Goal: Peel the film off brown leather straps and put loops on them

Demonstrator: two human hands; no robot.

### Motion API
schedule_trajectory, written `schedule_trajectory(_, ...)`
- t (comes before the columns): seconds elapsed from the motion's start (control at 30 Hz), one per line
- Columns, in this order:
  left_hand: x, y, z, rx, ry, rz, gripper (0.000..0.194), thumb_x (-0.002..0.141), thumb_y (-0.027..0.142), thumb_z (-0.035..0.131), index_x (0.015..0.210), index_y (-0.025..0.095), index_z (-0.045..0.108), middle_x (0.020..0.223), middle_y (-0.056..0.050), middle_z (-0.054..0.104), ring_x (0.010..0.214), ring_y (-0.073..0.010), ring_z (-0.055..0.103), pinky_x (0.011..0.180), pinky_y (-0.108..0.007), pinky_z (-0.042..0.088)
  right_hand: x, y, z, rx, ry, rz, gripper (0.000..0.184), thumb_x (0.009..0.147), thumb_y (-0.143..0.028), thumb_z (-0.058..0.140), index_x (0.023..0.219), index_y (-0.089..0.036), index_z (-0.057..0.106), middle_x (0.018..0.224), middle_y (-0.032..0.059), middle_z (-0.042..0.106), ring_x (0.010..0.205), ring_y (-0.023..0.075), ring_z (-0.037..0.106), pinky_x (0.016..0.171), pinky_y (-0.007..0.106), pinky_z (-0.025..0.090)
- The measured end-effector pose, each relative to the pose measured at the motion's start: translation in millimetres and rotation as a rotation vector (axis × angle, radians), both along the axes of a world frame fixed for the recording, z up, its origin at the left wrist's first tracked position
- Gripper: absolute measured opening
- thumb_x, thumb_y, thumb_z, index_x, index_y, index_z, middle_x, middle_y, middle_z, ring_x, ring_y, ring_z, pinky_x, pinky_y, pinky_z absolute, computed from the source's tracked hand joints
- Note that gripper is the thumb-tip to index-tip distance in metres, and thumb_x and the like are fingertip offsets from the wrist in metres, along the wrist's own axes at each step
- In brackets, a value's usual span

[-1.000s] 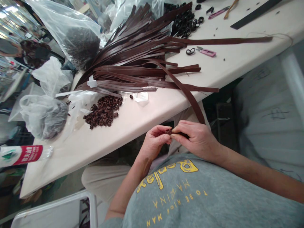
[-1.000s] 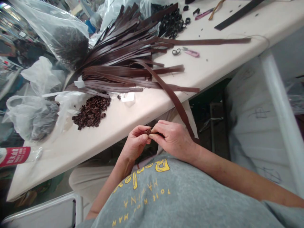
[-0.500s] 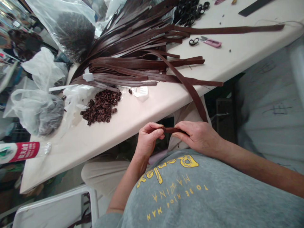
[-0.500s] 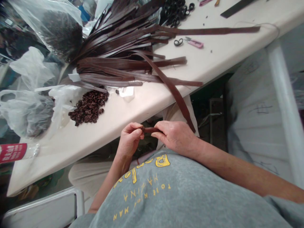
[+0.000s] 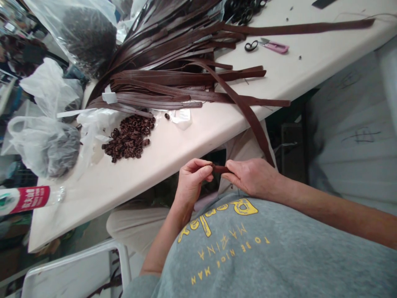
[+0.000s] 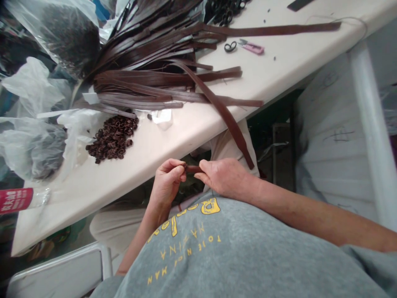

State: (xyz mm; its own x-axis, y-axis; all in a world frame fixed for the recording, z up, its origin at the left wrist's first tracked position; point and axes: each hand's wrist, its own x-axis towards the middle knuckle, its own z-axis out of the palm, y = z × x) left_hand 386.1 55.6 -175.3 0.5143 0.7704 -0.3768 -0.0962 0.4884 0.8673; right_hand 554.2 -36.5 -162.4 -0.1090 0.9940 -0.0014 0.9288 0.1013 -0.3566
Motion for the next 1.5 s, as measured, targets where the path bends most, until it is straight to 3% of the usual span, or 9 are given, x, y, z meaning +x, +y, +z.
schedule_trajectory(0.13,-1.7,0.2,-0.3,-0.003,-0.004,-0.038,0.023,0.062,0.032,0.086,0.076,0.018,0.073,0.058,0.003,0.063,0.047,-0.0057,0.053,0.050,-0.018,0.044,-1.0,0.6,-0.5,-0.070,0.103,0.032,0.030,0.100,-0.033,0.043,0.082,-0.017,0.060,0.061,0.0041,0.066,0.054,0.0173,0.060,0.049,0.028,0.026)
schedule_trajectory(0.3,-2.0,-3.5,-5.1,-0.073,-0.022,-0.271,0.035,0.058,0.034,0.090,0.083,0.017,0.075,0.065,0.001,0.067,0.050,-0.0076,0.056,0.050,-0.019,0.045,-0.5,5.9,2.7,-0.250,0.510,0.141,0.034,0.101,-0.028,0.035,0.092,-0.017,0.066,0.080,0.0058,0.071,0.070,0.0175,0.065,0.060,0.027,0.040)
schedule_trajectory(0.4,-2.7,-3.2,-6.7,-0.036,-0.008,-0.243,0.034,0.059,0.037,0.089,0.081,0.016,0.074,0.063,0.001,0.066,0.049,-0.0075,0.054,0.050,-0.020,0.045,3.7,8.2,5.5,-0.319,0.652,0.147,0.034,0.102,-0.033,0.034,0.094,-0.018,0.064,0.082,0.0049,0.069,0.071,0.0173,0.063,0.063,0.027,0.042)
schedule_trajectory(0.57,-5.5,4.9,-3.8,0.047,0.003,-0.076,0.030,0.058,0.036,0.088,0.076,0.017,0.072,0.052,0.005,0.059,0.043,-0.0054,0.048,0.047,-0.018,0.040,13.7,-0.3,7.6,-0.393,0.422,0.021,0.026,0.098,-0.039,0.044,0.095,-0.018,0.058,0.079,0.0052,0.068,0.068,0.0198,0.063,0.057,0.027,0.036)
schedule_trajectory(0.73,-4.4,7.3,-2.0,0.056,-0.027,-0.039,0.028,0.059,0.035,0.088,0.073,0.017,0.072,0.051,0.006,0.057,0.042,-0.0044,0.047,0.046,-0.017,0.039,11.1,-6.0,9.6,-0.452,0.200,-0.007,0.020,0.095,-0.038,0.051,0.098,-0.019,0.057,0.081,0.0074,0.071,0.073,0.0246,0.067,0.056,0.027,0.032)
schedule_trajectory(0.9,-5.7,4.5,-3.5,0.057,-0.030,-0.039,0.028,0.060,0.035,0.088,0.074,0.017,0.072,0.053,0.006,0.058,0.042,-0.0044,0.049,0.047,-0.017,0.041,6.4,-7.1,7.7,-0.476,0.259,-0.005,0.019,0.098,-0.033,0.045,0.093,-0.019,0.058,0.077,0.0057,0.070,0.071,0.0223,0.067,0.056,0.027,0.035)
schedule_trajectory(1.1,-3.7,-6.0,-10.5,0.020,0.003,-0.296,0.033,0.060,0.033,0.089,0.082,0.015,0.073,0.062,0.002,0.066,0.049,-0.0076,0.055,0.050,-0.020,0.044,2.2,-5.3,1.1,-0.426,0.474,0.021,0.033,0.100,-0.037,0.038,0.104,-0.018,0.065,0.089,0.0075,0.073,0.080,0.0224,0.068,0.065,0.029,0.043)
schedule_trajectory(1.27,-4.3,-3.6,-11.9,0.130,-0.031,-0.342,0.029,0.060,0.030,0.090,0.079,0.015,0.073,0.063,0.002,0.066,0.053,-0.0086,0.057,0.054,-0.021,0.046,8.0,-0.7,2.6,-0.438,0.750,0.166,0.043,0.100,-0.047,0.034,0.104,-0.019,0.065,0.091,0.0051,0.071,0.080,0.0199,0.065,0.069,0.029,0.045)
schedule_trajectory(1.5,-10.3,9.8,-7.7,0.277,-0.024,-0.239,0.028,0.064,0.035,0.087,0.076,0.015,0.070,0.057,0.003,0.062,0.047,-0.0074,0.052,0.047,-0.019,0.041,17.5,-10.7,7.3,-0.475,0.563,0.052,0.036,0.096,-0.048,0.039,0.091,-0.018,0.058,0.076,0.0062,0.065,0.066,0.0191,0.060,0.058,0.028,0.039)
